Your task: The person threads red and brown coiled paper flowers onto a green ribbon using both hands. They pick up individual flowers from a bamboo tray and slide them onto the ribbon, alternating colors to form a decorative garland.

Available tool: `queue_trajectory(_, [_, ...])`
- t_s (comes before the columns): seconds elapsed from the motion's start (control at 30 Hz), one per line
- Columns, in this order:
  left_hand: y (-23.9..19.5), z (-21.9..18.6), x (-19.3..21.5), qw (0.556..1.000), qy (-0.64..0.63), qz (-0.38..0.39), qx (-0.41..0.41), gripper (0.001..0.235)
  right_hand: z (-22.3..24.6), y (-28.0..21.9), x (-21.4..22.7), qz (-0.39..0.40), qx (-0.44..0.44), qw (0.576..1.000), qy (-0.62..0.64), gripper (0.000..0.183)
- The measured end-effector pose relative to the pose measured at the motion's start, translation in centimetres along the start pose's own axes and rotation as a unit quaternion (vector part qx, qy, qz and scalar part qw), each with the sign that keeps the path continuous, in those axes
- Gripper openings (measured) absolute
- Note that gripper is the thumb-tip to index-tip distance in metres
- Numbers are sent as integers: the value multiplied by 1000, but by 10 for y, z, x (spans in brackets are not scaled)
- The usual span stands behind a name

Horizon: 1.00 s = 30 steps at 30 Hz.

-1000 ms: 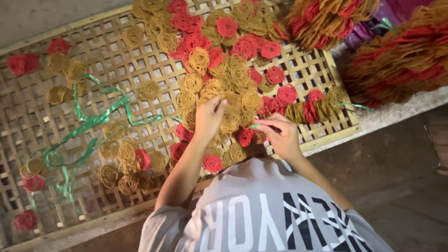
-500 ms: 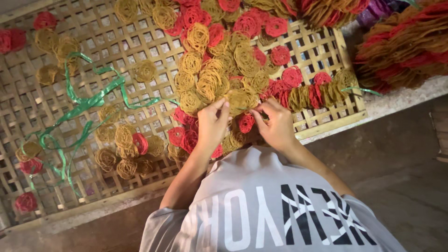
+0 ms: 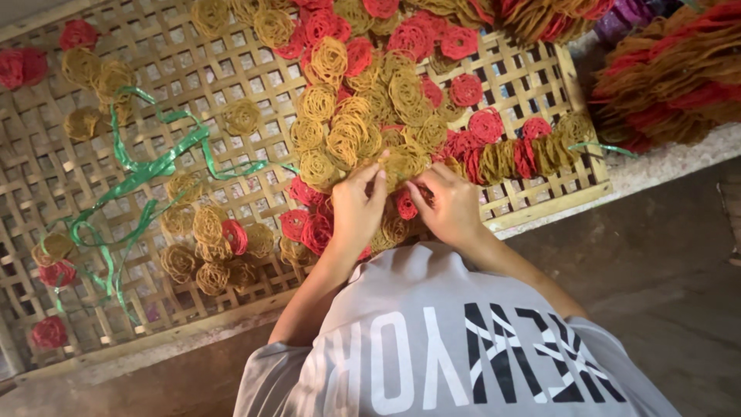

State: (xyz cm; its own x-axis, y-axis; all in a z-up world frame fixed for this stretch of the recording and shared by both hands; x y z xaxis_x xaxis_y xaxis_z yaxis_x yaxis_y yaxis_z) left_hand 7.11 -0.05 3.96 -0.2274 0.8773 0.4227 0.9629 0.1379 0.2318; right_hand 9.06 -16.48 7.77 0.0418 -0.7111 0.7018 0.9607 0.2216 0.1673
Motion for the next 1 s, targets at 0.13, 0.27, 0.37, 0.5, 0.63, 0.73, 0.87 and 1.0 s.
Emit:
queue_trajectory(0.13, [1, -2, 0, 999, -38, -21, -24, 27, 0, 1, -1, 7, -11, 1000, 9, 14])
queue_trajectory(0.27, [-6, 19, -24, 981, -149, 72, 102, 35, -3, 6, -1, 11, -5, 1000, 23, 13])
queue_trajectory(0.37, [2, 14, -36, 940, -318, 83, 91, 37, -15, 12, 1, 35, -44, 996, 71, 10])
queue_trajectory(0.5, [18, -13, -30, 976, -189, 98, -43, 31, -26, 18, 10, 56, -29, 990, 130, 9])
queue_trajectory(0.63, [25, -54, -6, 980, -70, 81, -165, 18, -35, 21, 25, 75, -40, 990, 110, 13])
queue_trajectory(0.73, [19, -79, -6, 964, -37, 156, -211, 16, -28, 15, 43, 54, -15, 993, 104, 26])
queue_trajectory(0.87, [15, -102, -5, 946, 21, 157, -283, 17, -11, 5, 36, 120, 7, 986, 117, 39])
queue_trajectory(1.0, [18, -110, -2, 937, 44, 160, -308, 22, -11, 6, 46, 89, -13, 986, 144, 46])
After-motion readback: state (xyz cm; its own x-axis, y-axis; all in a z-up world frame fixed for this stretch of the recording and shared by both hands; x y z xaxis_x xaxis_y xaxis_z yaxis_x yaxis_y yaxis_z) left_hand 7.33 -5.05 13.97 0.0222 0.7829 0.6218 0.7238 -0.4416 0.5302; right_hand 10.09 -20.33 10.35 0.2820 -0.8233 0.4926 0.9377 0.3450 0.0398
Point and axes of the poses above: each hand's wrist, its own y-axis towards the middle knuckle, its own x-axis out of the back of the hand, z = x × y, the point moved 8 cm from there along y, towards the middle knuckle, and after that the axes turned 13 degrees about -x, right-handed, at the moved point
